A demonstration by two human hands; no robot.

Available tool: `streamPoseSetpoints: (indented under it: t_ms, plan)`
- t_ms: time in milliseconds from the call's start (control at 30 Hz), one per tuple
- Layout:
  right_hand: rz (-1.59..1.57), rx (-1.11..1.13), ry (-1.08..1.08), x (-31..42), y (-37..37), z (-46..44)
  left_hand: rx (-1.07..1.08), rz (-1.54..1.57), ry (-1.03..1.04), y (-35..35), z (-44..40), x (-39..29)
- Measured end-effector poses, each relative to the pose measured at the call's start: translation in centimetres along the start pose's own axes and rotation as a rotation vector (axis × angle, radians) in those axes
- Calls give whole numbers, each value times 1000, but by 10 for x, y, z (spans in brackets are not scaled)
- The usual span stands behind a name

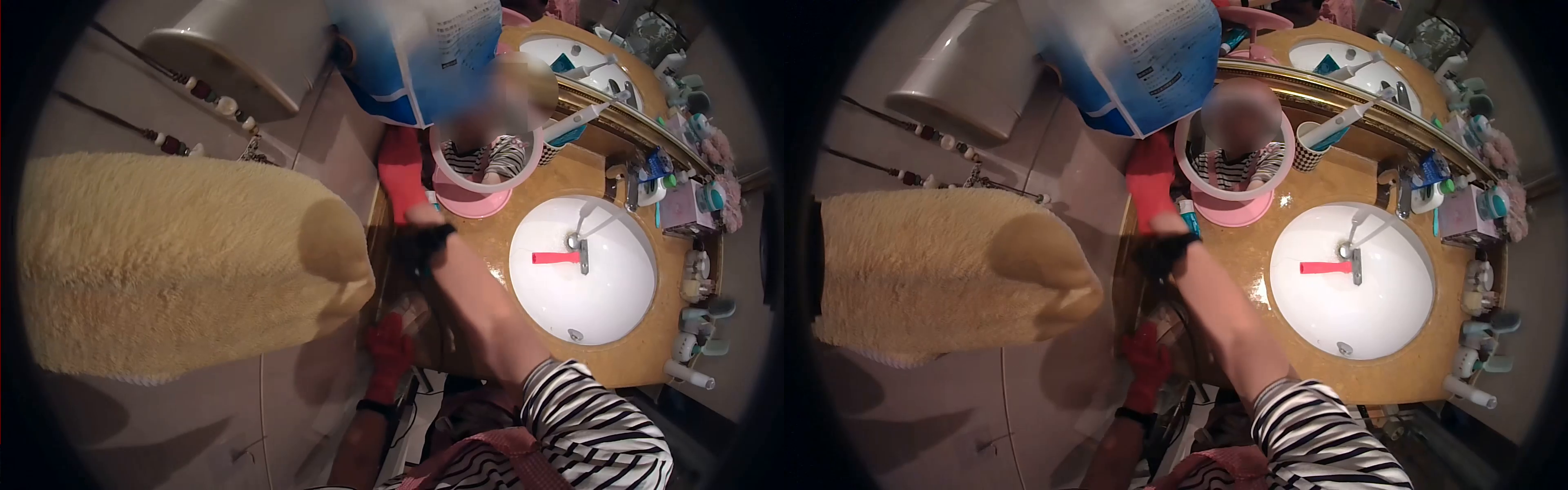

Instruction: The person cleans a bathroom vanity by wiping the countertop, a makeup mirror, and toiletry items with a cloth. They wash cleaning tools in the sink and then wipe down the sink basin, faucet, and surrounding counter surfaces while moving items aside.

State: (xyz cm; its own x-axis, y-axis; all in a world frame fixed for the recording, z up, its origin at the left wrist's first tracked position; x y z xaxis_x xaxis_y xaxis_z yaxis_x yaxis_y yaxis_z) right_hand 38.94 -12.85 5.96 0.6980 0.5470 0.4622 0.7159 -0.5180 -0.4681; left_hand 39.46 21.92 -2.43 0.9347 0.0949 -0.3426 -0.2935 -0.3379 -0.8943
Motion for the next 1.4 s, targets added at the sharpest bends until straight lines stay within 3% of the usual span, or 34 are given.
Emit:
streamPoseSetpoints:
  t_ms: [67,133,167,300,367,400,500,567,633,667,733,767,833,867,933,1000,1033,1067,1133,1167,1233,1267,1333,1400]
  plan:
    - [9,-54,-35,13,-16,-5,-6,-9,8,1,-1,2]
    - [-272,159,301,-7,-7,-15,13,-18,-10,3,1,3]
    - [28,153,48,-10,21,-24,26,-14,-6,3,1,2]
    - [-106,-40,77,-16,14,-51,-7,-44,24,1,2,1]
    - [-323,8,271,-38,42,-39,-4,-63,15,-3,9,2]
    - [-18,235,291,-29,38,-27,-5,-51,9,-3,4,2]
    - [5,276,154,11,-7,9,-10,-46,6,-4,1,-2]
    - [-301,215,330,34,-58,23,-25,-77,-6,-9,-1,-2]
    - [-444,201,346,56,-83,52,160,-84,-25,-6,-3,-1]
    - [-567,166,376,65,-94,66,152,-96,-64,-11,-4,-1]
    - [-574,264,348,81,-100,97,124,179,-82,-20,-12,-4]
    - [-545,334,332,87,-101,108,110,172,-109,-16,-13,-2]
    - [-587,384,298,96,-117,115,122,1024,-511,16,-2,19]
    - [-616,405,272,99,-124,116,110,1032,-520,17,-4,17]
    - [-637,393,243,95,-135,132,25,715,-466,4,-8,14]
    - [-745,527,374,85,-144,147,-40,394,-395,-11,-13,9]
    - [-824,498,282,80,-159,144,-65,235,-354,-19,-14,5]
    - [-819,501,284,74,-170,136,-61,239,-356,-23,-15,5]
    - [-916,421,470,54,-189,117,-68,38,-58,-38,-23,-19]
    - [-1004,455,570,49,-208,100,-59,44,-55,-46,-25,-28]
    - [-1020,380,652,13,-230,97,-96,89,-303,-70,-28,-32]
    - [-856,401,485,5,-253,79,-91,90,-307,-75,-33,-39]
    - [-731,412,502,-29,-262,89,-291,242,-416,-92,-36,-36]
    - [-616,516,467,-42,-258,115,-333,285,-363,-78,-56,-45]
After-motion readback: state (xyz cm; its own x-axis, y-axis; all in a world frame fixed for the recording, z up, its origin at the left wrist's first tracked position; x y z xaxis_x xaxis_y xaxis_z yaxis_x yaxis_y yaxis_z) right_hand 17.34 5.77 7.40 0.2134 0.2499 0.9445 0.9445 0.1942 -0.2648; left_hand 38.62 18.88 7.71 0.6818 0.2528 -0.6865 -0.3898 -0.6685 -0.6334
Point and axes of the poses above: each hand's wrist, its own z-axis away from the middle knuckle, its own y-axis out of the palm, x = y × z, the point moved 8 cm from there along -z, towards the middle knuckle, and after that the axes turned 4 degrees about -y, right-handed, at the moved point
